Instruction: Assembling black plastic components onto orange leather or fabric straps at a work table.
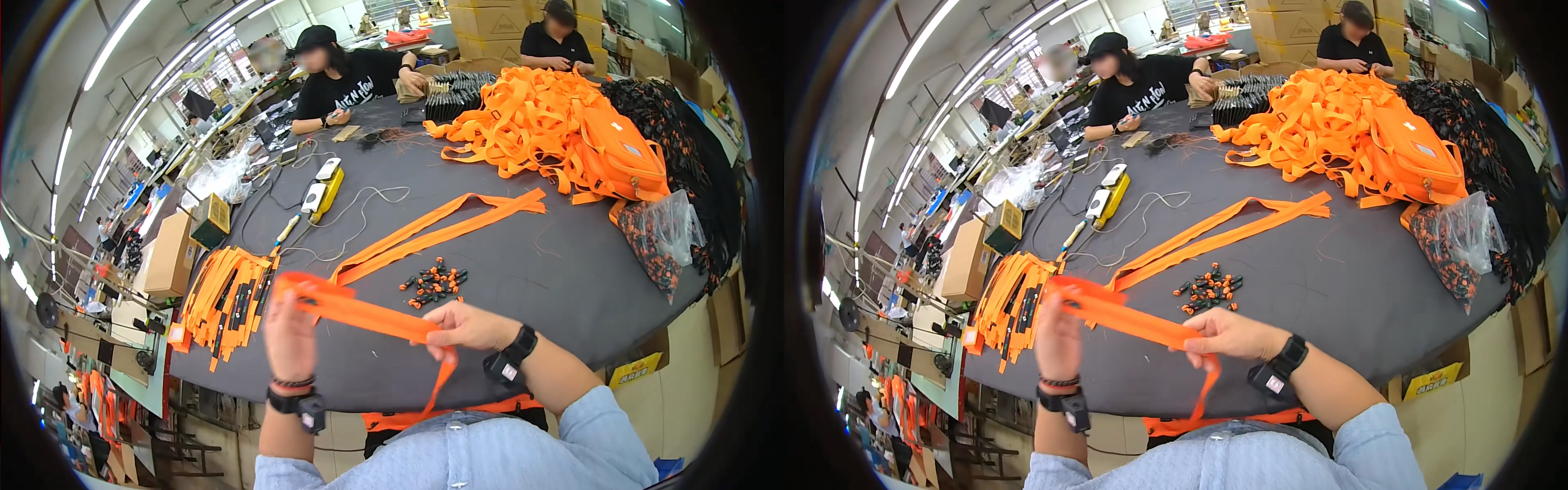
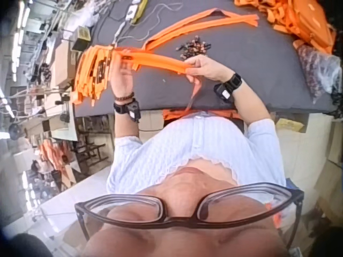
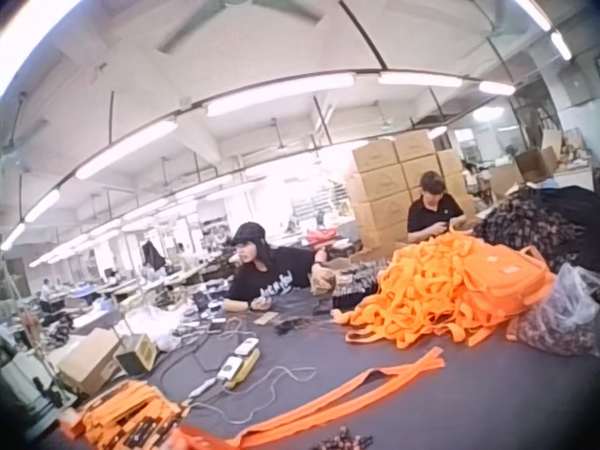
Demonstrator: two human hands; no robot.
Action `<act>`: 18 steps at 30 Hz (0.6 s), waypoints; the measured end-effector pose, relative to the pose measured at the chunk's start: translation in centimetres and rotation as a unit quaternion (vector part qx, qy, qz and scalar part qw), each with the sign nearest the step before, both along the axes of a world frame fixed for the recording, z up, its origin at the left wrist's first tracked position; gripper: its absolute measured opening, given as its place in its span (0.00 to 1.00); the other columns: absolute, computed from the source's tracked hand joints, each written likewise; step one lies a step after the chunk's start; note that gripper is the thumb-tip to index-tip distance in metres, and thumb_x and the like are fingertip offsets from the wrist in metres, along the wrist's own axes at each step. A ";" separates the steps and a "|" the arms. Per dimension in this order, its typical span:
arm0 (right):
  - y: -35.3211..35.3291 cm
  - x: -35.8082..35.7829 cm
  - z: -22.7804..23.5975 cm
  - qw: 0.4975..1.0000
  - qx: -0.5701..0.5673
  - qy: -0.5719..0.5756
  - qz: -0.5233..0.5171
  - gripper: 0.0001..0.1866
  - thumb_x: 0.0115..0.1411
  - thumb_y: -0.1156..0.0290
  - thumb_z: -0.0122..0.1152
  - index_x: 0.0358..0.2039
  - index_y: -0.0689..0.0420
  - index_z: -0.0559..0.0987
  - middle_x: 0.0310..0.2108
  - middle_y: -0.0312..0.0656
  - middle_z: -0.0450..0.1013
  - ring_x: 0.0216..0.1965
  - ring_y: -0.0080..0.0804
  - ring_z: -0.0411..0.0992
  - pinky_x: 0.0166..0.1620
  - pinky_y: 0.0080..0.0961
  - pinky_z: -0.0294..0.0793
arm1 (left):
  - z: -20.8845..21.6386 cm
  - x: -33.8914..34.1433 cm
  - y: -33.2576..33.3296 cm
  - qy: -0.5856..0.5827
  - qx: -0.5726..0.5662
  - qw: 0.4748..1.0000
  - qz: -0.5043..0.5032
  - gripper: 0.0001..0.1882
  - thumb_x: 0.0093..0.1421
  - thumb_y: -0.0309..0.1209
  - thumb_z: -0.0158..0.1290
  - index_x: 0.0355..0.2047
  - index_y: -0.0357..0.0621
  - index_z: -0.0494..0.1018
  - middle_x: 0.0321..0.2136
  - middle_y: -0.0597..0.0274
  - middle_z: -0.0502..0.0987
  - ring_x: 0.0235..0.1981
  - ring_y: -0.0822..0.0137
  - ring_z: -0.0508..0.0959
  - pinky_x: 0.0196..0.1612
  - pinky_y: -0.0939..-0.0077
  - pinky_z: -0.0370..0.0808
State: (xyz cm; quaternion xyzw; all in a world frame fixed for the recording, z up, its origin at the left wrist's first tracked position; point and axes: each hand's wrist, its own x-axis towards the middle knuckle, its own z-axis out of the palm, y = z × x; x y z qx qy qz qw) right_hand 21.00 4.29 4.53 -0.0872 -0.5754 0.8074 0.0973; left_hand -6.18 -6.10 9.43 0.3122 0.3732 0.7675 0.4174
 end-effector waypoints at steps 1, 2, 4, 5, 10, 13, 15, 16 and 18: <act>0.8 0.6 0.0 0.999 0.031 -0.015 0.012 0.10 0.63 0.66 0.56 0.38 0.61 0.77 0.25 0.35 0.75 0.22 0.17 0.70 0.29 0.15 0.70 | 0.0 -1.9 -1.6 0.009 0.016 0.998 0.054 0.12 0.66 0.29 0.47 0.48 0.38 0.69 0.43 0.56 0.77 0.47 0.66 0.76 0.51 0.69 0.73; 1.7 1.1 0.0 0.997 0.062 -0.029 0.024 0.09 0.62 0.68 0.57 0.37 0.62 0.77 0.25 0.35 0.75 0.22 0.16 0.70 0.28 0.15 0.69 | 0.1 -3.8 -3.5 0.025 0.027 0.993 0.113 0.13 0.66 0.29 0.46 0.49 0.38 0.68 0.44 0.56 0.76 0.47 0.66 0.75 0.52 0.70 0.72; 2.9 1.8 0.2 0.988 0.136 -0.064 0.039 0.09 0.60 0.70 0.59 0.33 0.63 0.80 0.25 0.35 0.75 0.22 0.15 0.70 0.27 0.14 0.69 | -0.3 -6.5 -7.6 0.052 0.037 0.975 0.214 0.14 0.66 0.29 0.46 0.51 0.38 0.67 0.46 0.56 0.75 0.48 0.66 0.75 0.52 0.69 0.72; 3.2 2.0 0.4 0.986 0.136 -0.099 0.018 0.09 0.60 0.70 0.60 0.34 0.63 0.80 0.26 0.35 0.76 0.22 0.15 0.70 0.28 0.14 0.69 | -0.8 -7.4 -9.8 0.064 0.034 0.965 0.254 0.15 0.66 0.28 0.46 0.52 0.37 0.66 0.47 0.56 0.74 0.49 0.66 0.74 0.53 0.69 0.71; 4.5 2.7 -1.4 0.969 0.197 -0.118 -0.089 0.09 0.56 0.71 0.64 0.35 0.64 0.80 0.25 0.35 0.75 0.26 0.19 0.70 0.35 0.17 0.70 | -7.0 -11.6 -18.8 0.011 -0.044 0.952 0.303 0.17 0.66 0.28 0.45 0.53 0.32 0.63 0.50 0.52 0.71 0.53 0.61 0.71 0.57 0.66 0.68; 4.9 2.8 -1.5 0.945 0.257 -0.117 -0.167 0.09 0.53 0.71 0.67 0.32 0.64 0.81 0.25 0.36 0.75 0.29 0.21 0.71 0.38 0.20 0.70 | -10.4 -13.1 -22.0 -0.048 -0.083 0.928 0.360 0.18 0.66 0.27 0.45 0.53 0.31 0.62 0.52 0.51 0.69 0.53 0.60 0.70 0.58 0.66 0.68; 5.1 2.5 -1.8 0.929 0.282 -0.116 -0.211 0.08 0.52 0.73 0.68 0.30 0.64 0.80 0.26 0.35 0.76 0.31 0.18 0.71 0.38 0.19 0.71 | -12.9 -15.6 -24.8 -0.047 -0.137 0.896 0.419 0.22 0.65 0.28 0.45 0.57 0.32 0.58 0.54 0.52 0.66 0.55 0.59 0.68 0.60 0.63 0.65; 5.0 2.3 -1.6 0.915 0.286 -0.130 -0.253 0.11 0.49 0.71 0.70 0.29 0.64 0.80 0.26 0.38 0.76 0.30 0.22 0.72 0.39 0.21 0.71 | -13.4 -16.2 -25.4 -0.039 -0.183 0.867 0.461 0.24 0.65 0.28 0.46 0.59 0.32 0.57 0.54 0.52 0.66 0.56 0.58 0.67 0.60 0.63 0.64; 4.5 1.9 -1.1 0.867 0.356 -0.175 -0.303 0.11 0.48 0.71 0.71 0.29 0.64 0.80 0.25 0.39 0.76 0.30 0.27 0.73 0.39 0.23 0.71 | -11.4 -14.9 -23.1 -0.002 -0.325 0.746 0.581 0.26 0.63 0.29 0.46 0.59 0.31 0.57 0.56 0.52 0.66 0.57 0.59 0.65 0.60 0.68 0.61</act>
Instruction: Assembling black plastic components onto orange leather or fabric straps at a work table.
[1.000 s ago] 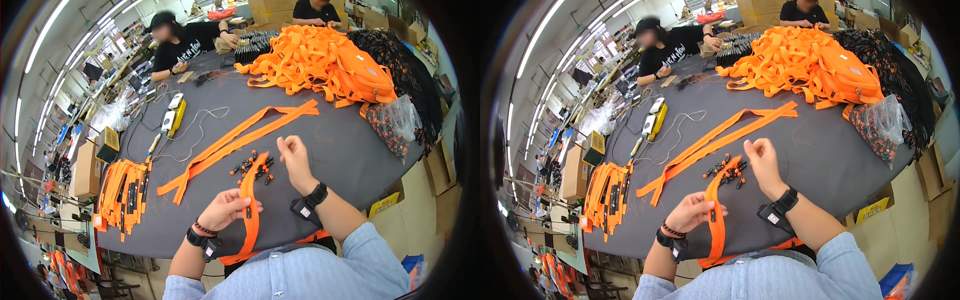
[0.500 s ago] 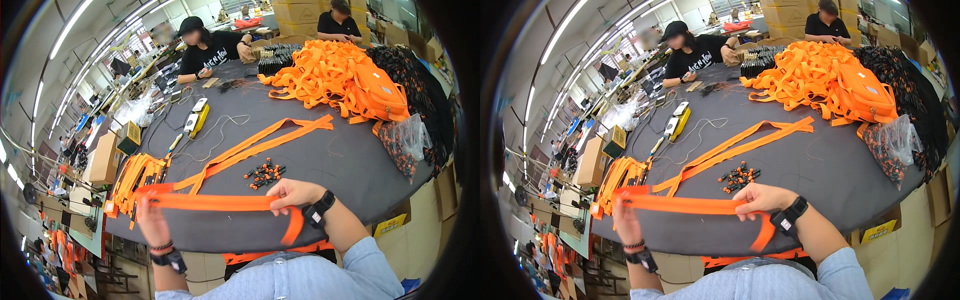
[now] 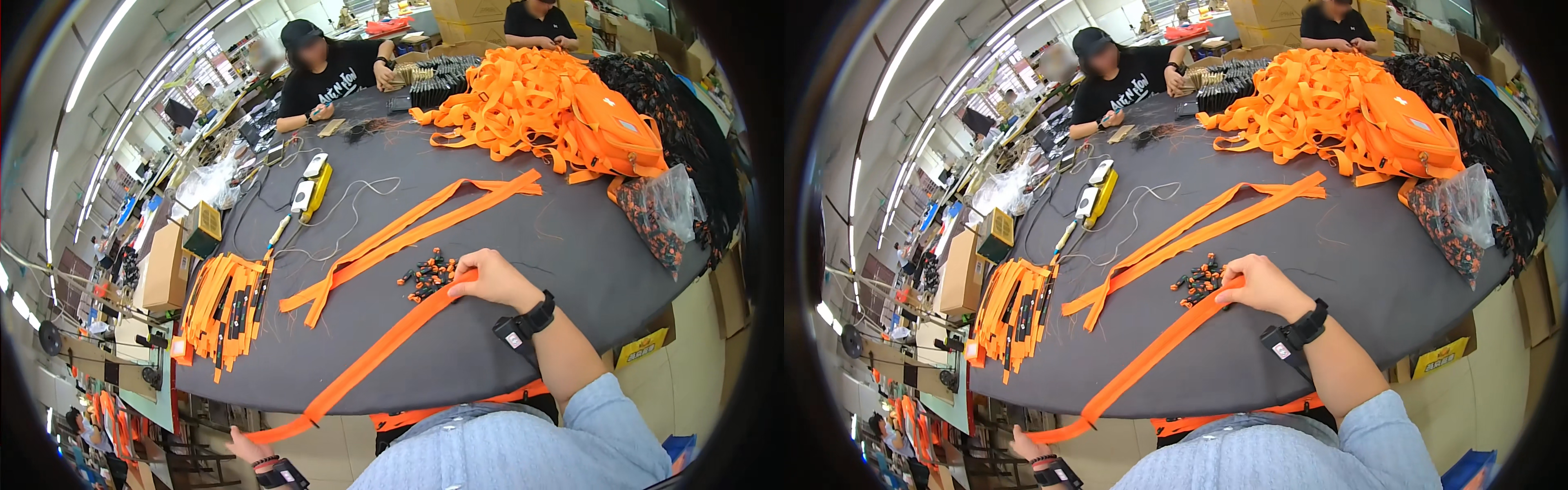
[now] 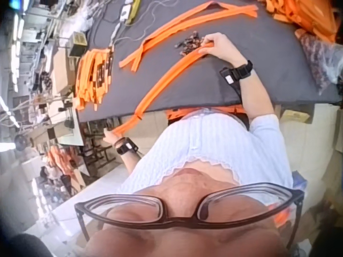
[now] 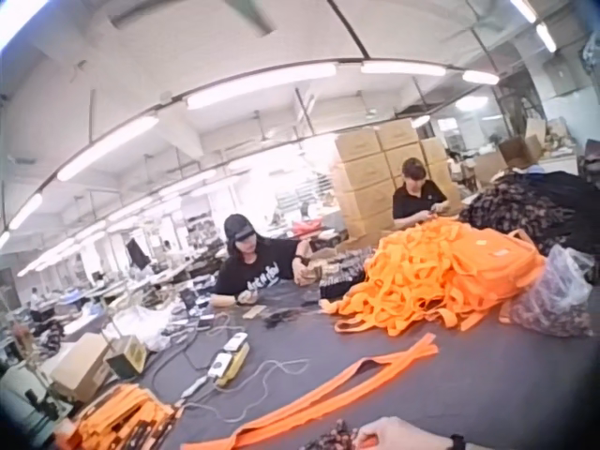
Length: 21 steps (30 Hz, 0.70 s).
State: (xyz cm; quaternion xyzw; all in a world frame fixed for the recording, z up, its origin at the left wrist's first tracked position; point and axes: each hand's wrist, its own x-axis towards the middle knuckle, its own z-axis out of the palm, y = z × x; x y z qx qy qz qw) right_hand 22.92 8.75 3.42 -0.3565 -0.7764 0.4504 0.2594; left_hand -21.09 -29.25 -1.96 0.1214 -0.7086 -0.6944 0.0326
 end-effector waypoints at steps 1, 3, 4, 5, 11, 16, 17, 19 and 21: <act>-0.2 0.0 0.1 0.998 0.036 -0.026 -0.033 0.11 0.48 0.70 0.71 0.29 0.64 0.80 0.25 0.40 0.76 0.30 0.29 0.74 0.39 0.24 0.72 | 0.7 0.9 1.8 0.138 -0.085 0.987 0.010 0.25 0.63 0.29 0.47 0.59 0.31 0.58 0.57 0.52 0.65 0.56 0.60 0.66 0.59 0.68 0.62; -0.3 -0.1 -0.2 0.999 0.011 0.033 0.039 0.12 0.48 0.70 0.70 0.32 0.62 0.80 0.29 0.46 0.77 0.33 0.37 0.74 0.41 0.29 0.72 | 2.2 2.9 5.0 0.410 -0.239 0.880 0.034 0.25 0.63 0.29 0.47 0.58 0.31 0.59 0.58 0.53 0.63 0.55 0.63 0.67 0.56 0.70 0.64; -0.6 -0.3 0.2 0.995 0.004 0.057 0.085 0.12 0.49 0.70 0.69 0.33 0.62 0.80 0.30 0.46 0.77 0.34 0.37 0.74 0.42 0.29 0.72 | 4.1 5.8 7.5 0.414 -0.157 0.891 -0.101 0.23 0.63 0.28 0.47 0.58 0.32 0.61 0.57 0.53 0.65 0.54 0.64 0.68 0.54 0.71 0.66; -0.9 -0.5 0.5 0.988 -0.003 0.081 0.134 0.12 0.50 0.71 0.68 0.34 0.62 0.80 0.31 0.46 0.77 0.35 0.36 0.74 0.43 0.29 0.72 | 6.2 8.9 9.7 0.407 -0.072 0.881 -0.230 0.22 0.63 0.27 0.48 0.57 0.32 0.63 0.56 0.53 0.67 0.53 0.65 0.70 0.53 0.71 0.67; -2.8 -1.8 -0.4 0.951 -0.149 0.192 0.191 0.14 0.53 0.73 0.68 0.39 0.62 0.77 0.34 0.38 0.76 0.39 0.21 0.73 0.42 0.21 0.73 | 8.2 18.4 20.7 0.183 -0.037 0.578 -0.794 0.19 0.59 0.20 0.52 0.52 0.32 0.69 0.44 0.55 0.77 0.43 0.72 0.75 0.49 0.79 0.72; -2.3 -2.8 -1.5 0.913 -0.246 0.303 0.121 0.19 0.54 0.75 0.67 0.44 0.63 0.72 0.36 0.39 0.76 0.38 0.21 0.74 0.43 0.19 0.75 | 6.7 22.1 26.9 0.060 -0.031 0.565 -0.822 0.18 0.58 0.21 0.57 0.48 0.31 0.69 0.33 0.62 0.78 0.37 0.78 0.76 0.42 0.84 0.74; -2.0 -2.8 -1.6 0.904 -0.265 0.321 0.099 0.18 0.55 0.75 0.66 0.45 0.63 0.72 0.37 0.39 0.76 0.38 0.21 0.74 0.43 0.19 0.75 | 6.5 22.1 27.5 0.055 -0.018 0.567 -0.821 0.17 0.58 0.21 0.57 0.47 0.31 0.69 0.31 0.64 0.77 0.35 0.79 0.76 0.41 0.85 0.74; -1.7 -2.7 -1.7 0.899 -0.298 0.314 0.069 0.14 0.56 0.76 0.65 0.41 0.63 0.74 0.33 0.38 0.77 0.34 0.20 0.74 0.41 0.18 0.75 | 6.3 21.8 28.3 0.045 0.007 0.573 -0.818 0.15 0.58 0.22 0.57 0.45 0.33 0.70 0.28 0.68 0.77 0.32 0.81 0.76 0.38 0.87 0.73; -1.6 -2.8 -2.8 0.902 -0.323 0.283 0.034 0.11 0.55 0.77 0.65 0.38 0.63 0.75 0.30 0.37 0.77 0.32 0.19 0.74 0.38 0.17 0.74 | 5.3 21.6 28.4 0.018 0.023 0.575 -0.817 0.13 0.59 0.23 0.57 0.44 0.33 0.71 0.28 0.68 0.77 0.30 0.81 0.75 0.36 0.88 0.73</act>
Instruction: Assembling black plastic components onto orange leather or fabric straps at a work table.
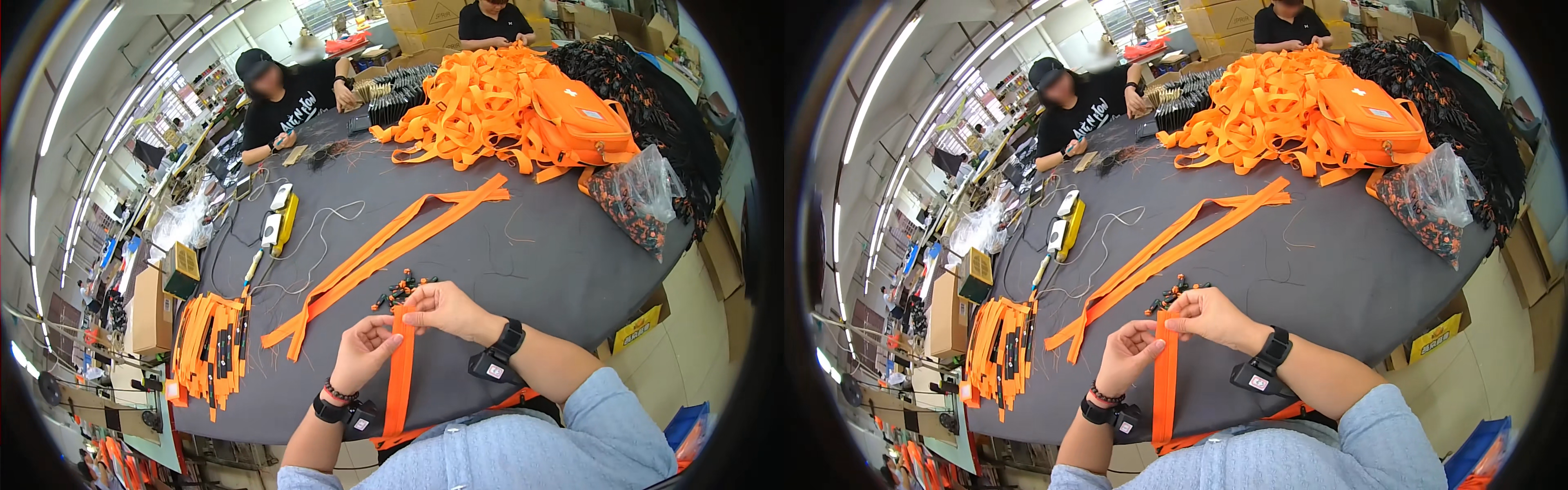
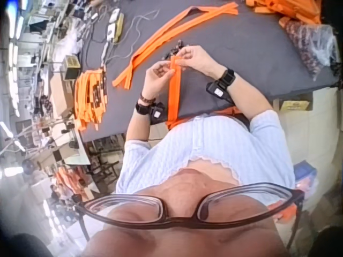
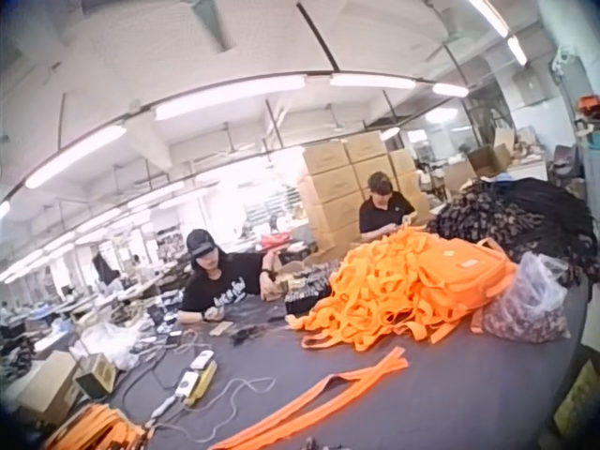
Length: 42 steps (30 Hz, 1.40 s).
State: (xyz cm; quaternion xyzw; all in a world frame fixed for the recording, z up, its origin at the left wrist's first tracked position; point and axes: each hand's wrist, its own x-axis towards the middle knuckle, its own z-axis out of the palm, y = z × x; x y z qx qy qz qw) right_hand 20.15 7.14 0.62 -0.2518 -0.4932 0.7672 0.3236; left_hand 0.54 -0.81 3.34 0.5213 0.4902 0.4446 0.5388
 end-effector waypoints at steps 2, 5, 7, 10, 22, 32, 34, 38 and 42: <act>-0.8 -0.6 -0.6 0.995 0.095 -0.014 -0.019 0.07 0.55 0.76 0.66 0.35 0.61 0.78 0.29 0.35 0.77 0.31 0.17 0.73 0.37 0.15 0.73 | -1.1 -0.3 0.2 -0.030 -0.009 0.999 0.019 0.11 0.60 0.24 0.56 0.42 0.34 0.72 0.29 0.68 0.77 0.28 0.82 0.74 0.34 0.89 0.71; -2.0 -1.1 0.5 0.979 0.177 -0.095 -0.023 0.05 0.55 0.76 0.67 0.31 0.60 0.80 0.29 0.34 0.77 0.31 0.14 0.72 0.36 0.15 0.72 | -2.7 -0.9 0.0 -0.050 0.000 0.998 0.043 0.08 0.61 0.27 0.55 0.38 0.35 0.73 0.29 0.68 0.76 0.28 0.83 0.73 0.31 0.90 0.69; -2.4 -1.3 0.6 0.976 0.186 -0.113 -0.028 0.04 0.54 0.75 0.67 0.30 0.60 0.81 0.28 0.33 0.77 0.30 0.14 0.71 0.36 0.16 0.72 | -2.6 -1.1 0.2 -0.025 0.028 0.999 0.023 0.07 0.62 0.28 0.55 0.35 0.35 0.73 0.28 0.69 0.76 0.29 0.83 0.73 0.31 0.90 0.68; -2.3 -1.4 0.2 0.977 0.182 -0.111 -0.031 0.05 0.55 0.75 0.66 0.31 0.61 0.80 0.28 0.34 0.77 0.30 0.16 0.71 0.35 0.18 0.71 | -1.9 -0.9 -0.2 -0.015 0.017 0.999 0.030 0.05 0.62 0.27 0.55 0.33 0.37 0.73 0.27 0.71 0.75 0.28 0.84 0.71 0.31 0.90 0.67; -2.4 -2.3 0.2 0.819 0.558 -0.103 -0.086 0.04 0.51 0.78 0.66 0.27 0.55 0.79 0.26 0.36 0.75 0.29 0.30 0.72 0.38 0.27 0.66 | -4.3 -1.0 0.0 -0.121 -0.070 0.983 0.115 0.10 0.65 0.33 0.52 0.33 0.37 0.71 0.25 0.67 0.76 0.24 0.81 0.73 0.29 0.86 0.70; 1.2 -0.9 -0.9 0.869 0.408 -0.197 -0.198 0.05 0.52 0.77 0.63 0.31 0.59 0.79 0.27 0.42 0.74 0.29 0.38 0.73 0.34 0.29 0.72 | -3.1 -0.9 -0.5 -0.151 -0.068 0.985 0.041 0.09 0.59 0.23 0.57 0.40 0.36 0.73 0.33 0.68 0.77 0.34 0.80 0.75 0.40 0.87 0.72; 2.3 0.2 -0.7 0.848 0.427 -0.257 -0.182 0.07 0.51 0.80 0.62 0.33 0.59 0.79 0.30 0.42 0.73 0.29 0.38 0.73 0.33 0.28 0.72 | -3.4 -1.0 -0.3 -0.140 -0.071 0.985 0.069 0.08 0.59 0.23 0.56 0.39 0.37 0.73 0.33 0.68 0.77 0.33 0.80 0.75 0.39 0.86 0.73; 3.1 1.4 -2.2 0.805 0.479 -0.333 -0.109 0.09 0.51 0.81 0.61 0.34 0.55 0.79 0.35 0.38 0.69 0.40 0.37 0.71 0.44 0.31 0.68 | -3.5 -1.5 0.1 -0.138 -0.084 0.985 0.063 0.08 0.60 0.24 0.55 0.39 0.35 0.72 0.34 0.66 0.77 0.34 0.78 0.76 0.40 0.85 0.73; 3.4 1.3 -2.5 0.821 0.443 -0.351 -0.083 0.10 0.51 0.80 0.61 0.34 0.53 0.80 0.35 0.37 0.69 0.42 0.38 0.69 0.47 0.32 0.64 | -3.3 -1.1 0.0 -0.180 -0.090 0.978 0.053 0.07 0.61 0.23 0.52 0.40 0.35 0.71 0.34 0.65 0.77 0.34 0.77 0.77 0.41 0.83 0.74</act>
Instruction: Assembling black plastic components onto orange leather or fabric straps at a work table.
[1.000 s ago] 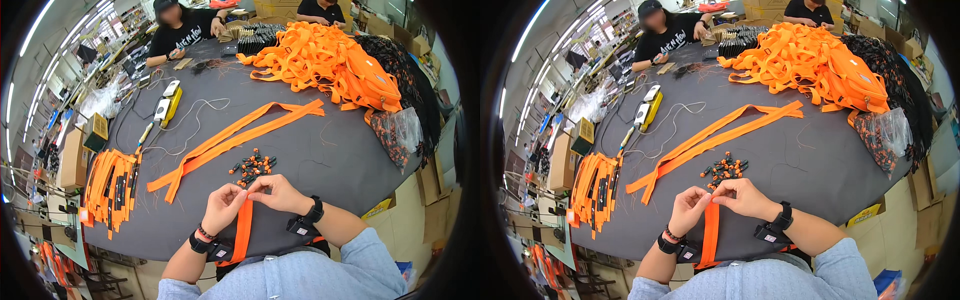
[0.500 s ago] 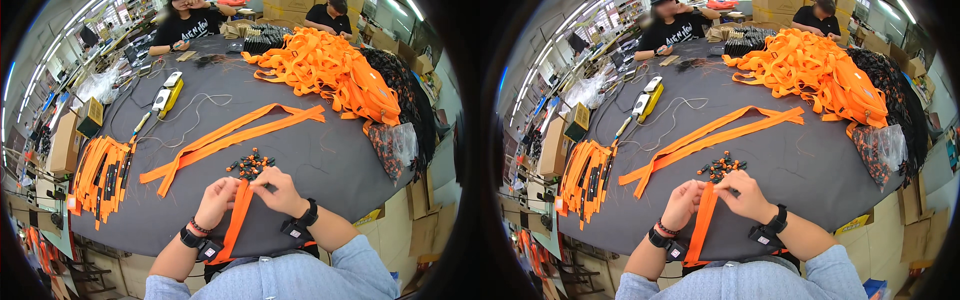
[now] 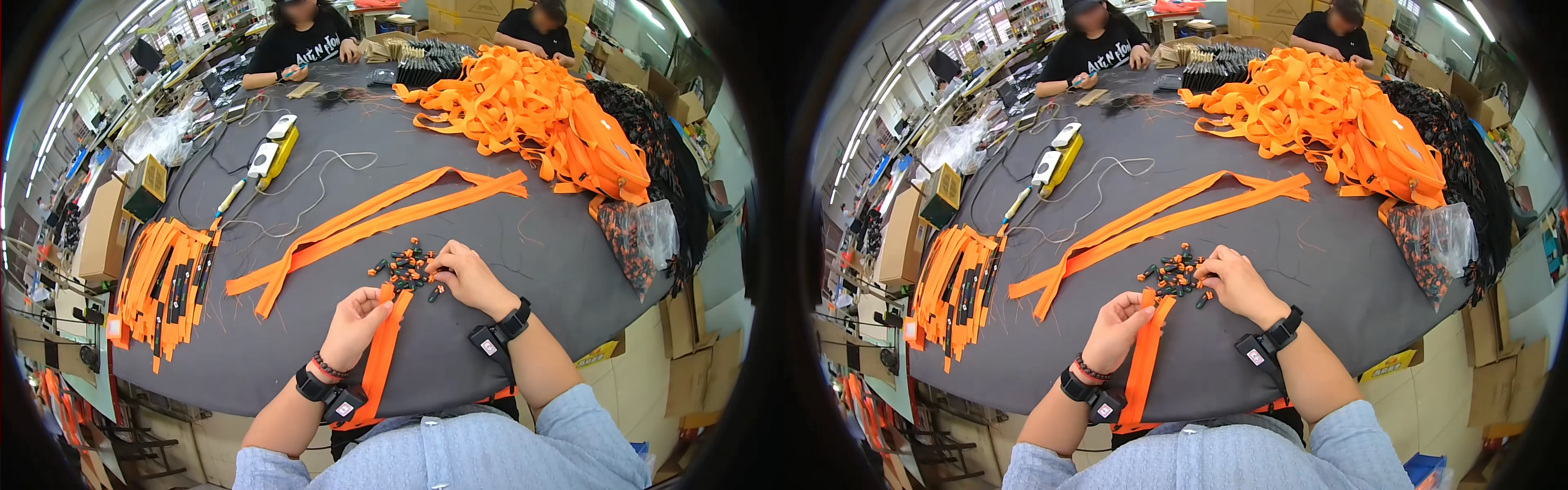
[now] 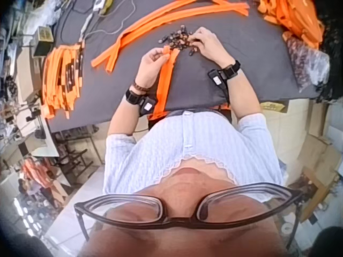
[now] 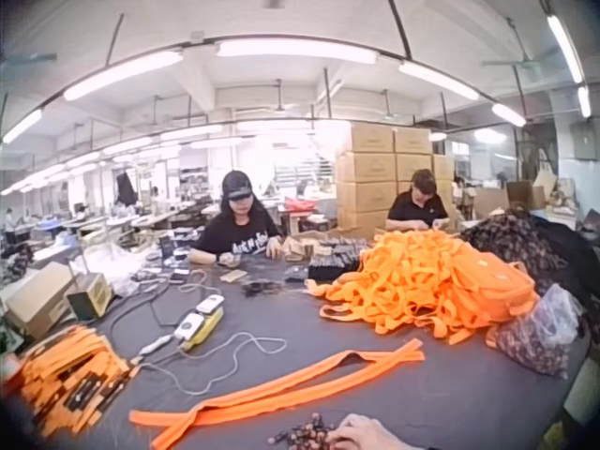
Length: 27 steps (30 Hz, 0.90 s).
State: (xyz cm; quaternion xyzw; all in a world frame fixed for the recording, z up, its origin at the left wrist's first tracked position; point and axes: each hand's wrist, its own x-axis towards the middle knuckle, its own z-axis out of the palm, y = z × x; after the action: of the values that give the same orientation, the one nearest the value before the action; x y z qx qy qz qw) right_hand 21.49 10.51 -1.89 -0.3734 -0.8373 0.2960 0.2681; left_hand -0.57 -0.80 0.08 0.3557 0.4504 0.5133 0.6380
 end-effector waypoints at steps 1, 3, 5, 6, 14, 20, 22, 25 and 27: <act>0.1 0.1 0.0 1.000 0.015 -0.005 0.001 0.10 0.51 0.80 0.61 0.34 0.53 0.80 0.35 0.37 0.69 0.42 0.39 0.69 0.47 0.33 0.65 | 0.2 0.1 0.0 -0.018 -0.011 1.000 -0.008 0.08 0.61 0.22 0.52 0.41 0.35 0.71 0.35 0.64 0.78 0.35 0.76 0.77 0.41 0.82 0.74; 0.2 0.0 0.4 0.999 0.050 0.020 -0.002 0.09 0.52 0.80 0.61 0.34 0.54 0.80 0.35 0.37 0.71 0.41 0.37 0.69 0.47 0.32 0.66 | -0.4 -0.1 0.1 -0.001 0.006 1.000 0.000 0.09 0.62 0.22 0.52 0.43 0.34 0.71 0.37 0.63 0.78 0.36 0.75 0.77 0.44 0.81 0.74; 0.4 -0.3 1.3 0.993 0.091 0.078 -0.009 0.07 0.53 0.80 0.61 0.34 0.57 0.79 0.35 0.36 0.73 0.40 0.33 0.71 0.46 0.29 0.68 | -0.6 -0.1 0.1 0.014 0.020 1.000 0.008 0.11 0.62 0.22 0.52 0.45 0.33 0.71 0.38 0.61 0.78 0.38 0.74 0.78 0.45 0.80 0.74; 0.1 -0.4 1.8 0.991 -0.001 0.135 0.002 0.06 0.54 0.80 0.60 0.34 0.58 0.79 0.35 0.36 0.74 0.39 0.30 0.72 0.46 0.27 0.69 | -0.6 -0.1 0.1 0.021 0.026 0.999 0.014 0.12 0.62 0.22 0.52 0.46 0.33 0.71 0.39 0.61 0.78 0.38 0.74 0.78 0.46 0.80 0.74; -5.2 -3.0 3.0 0.875 -0.352 0.310 0.122 0.06 0.60 0.76 0.61 0.37 0.63 0.77 0.33 0.35 0.75 0.35 0.18 0.72 0.40 0.17 0.72 | -0.8 0.4 0.1 0.032 0.072 0.997 0.025 0.14 0.60 0.21 0.54 0.46 0.30 0.72 0.40 0.58 0.78 0.40 0.73 0.78 0.47 0.81 0.75; -5.2 -3.4 2.3 0.941 -0.228 0.251 0.022 0.08 0.57 0.78 0.63 0.38 0.64 0.78 0.33 0.39 0.76 0.35 0.20 0.74 0.42 0.18 0.74 | -1.1 0.8 -0.3 0.070 0.122 0.989 0.043 0.12 0.59 0.18 0.54 0.44 0.29 0.73 0.40 0.56 0.78 0.42 0.71 0.78 0.46 0.82 0.76; -5.5 -3.4 2.6 0.949 -0.194 0.246 0.018 0.08 0.57 0.78 0.63 0.38 0.64 0.78 0.34 0.39 0.76 0.36 0.21 0.74 0.42 0.19 0.74 | -1.2 1.0 -0.4 0.080 0.145 0.984 0.058 0.11 0.59 0.18 0.54 0.43 0.29 0.74 0.40 0.57 0.77 0.42 0.72 0.78 0.45 0.82 0.76; -5.5 -3.5 2.7 0.948 -0.179 0.260 0.026 0.09 0.56 0.79 0.63 0.38 0.64 0.78 0.34 0.39 0.76 0.37 0.22 0.74 0.42 0.20 0.74 | -1.2 1.2 -0.2 0.090 0.154 0.982 0.068 0.09 0.59 0.18 0.54 0.41 0.31 0.75 0.38 0.59 0.76 0.40 0.73 0.78 0.44 0.83 0.76; -5.6 -3.5 2.6 0.944 -0.184 0.271 0.023 0.09 0.56 0.78 0.64 0.38 0.64 0.78 0.33 0.39 0.77 0.36 0.22 0.74 0.41 0.20 0.74 | -1.1 1.2 -0.2 0.100 0.164 0.979 0.074 0.09 0.59 0.18 0.54 0.40 0.32 0.76 0.37 0.61 0.76 0.38 0.74 0.78 0.42 0.84 0.76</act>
State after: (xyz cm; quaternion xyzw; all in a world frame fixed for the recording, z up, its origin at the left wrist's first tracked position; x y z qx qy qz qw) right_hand 17.94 4.87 0.69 -0.3028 -0.6719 0.5414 0.4046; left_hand 0.68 -0.97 -1.04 0.4711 0.4463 0.5877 0.4831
